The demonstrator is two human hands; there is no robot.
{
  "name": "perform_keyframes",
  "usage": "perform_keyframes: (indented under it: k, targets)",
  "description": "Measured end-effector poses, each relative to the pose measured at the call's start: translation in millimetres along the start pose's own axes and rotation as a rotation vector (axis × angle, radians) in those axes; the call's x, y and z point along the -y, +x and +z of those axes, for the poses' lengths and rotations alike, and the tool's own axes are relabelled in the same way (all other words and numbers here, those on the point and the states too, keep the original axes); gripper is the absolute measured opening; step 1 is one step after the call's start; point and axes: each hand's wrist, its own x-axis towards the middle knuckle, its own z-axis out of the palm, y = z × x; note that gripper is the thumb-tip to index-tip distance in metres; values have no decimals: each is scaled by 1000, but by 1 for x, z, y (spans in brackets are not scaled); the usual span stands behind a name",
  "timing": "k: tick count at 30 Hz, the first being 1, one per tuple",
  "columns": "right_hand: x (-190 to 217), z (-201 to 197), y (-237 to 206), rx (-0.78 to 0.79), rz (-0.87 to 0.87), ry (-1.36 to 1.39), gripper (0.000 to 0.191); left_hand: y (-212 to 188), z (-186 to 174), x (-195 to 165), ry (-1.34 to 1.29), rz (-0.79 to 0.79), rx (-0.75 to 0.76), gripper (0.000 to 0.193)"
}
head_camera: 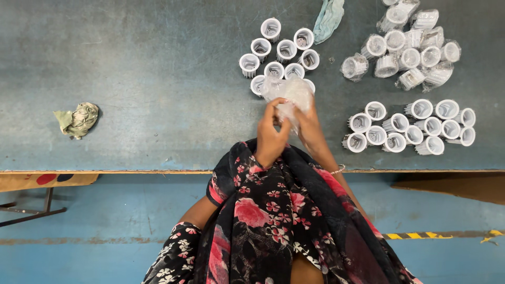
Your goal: The person repeatedly picks up small white cylindrical components from a table, wraps each one individually in bubble wrap, and places the wrapped units into a pile. The person handles the components one at a time and discards used bubble wrap into a nearby bin.
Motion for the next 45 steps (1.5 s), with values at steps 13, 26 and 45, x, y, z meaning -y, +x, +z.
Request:
perform_keyframes:
  k: [13, 26, 45]
  targets:
    - [2, 23, -8, -16, -222, -724, 69, 7, -16, 40, 6, 0, -74, 14]
    - [4, -6, -9, -179, -4, -1098, 52, 14, 3, 8, 143, -136, 79, 29]
    - [8, 17, -33, -20, -89, -1510, 26, 12, -2, 59, -40, -136, 182, 27]
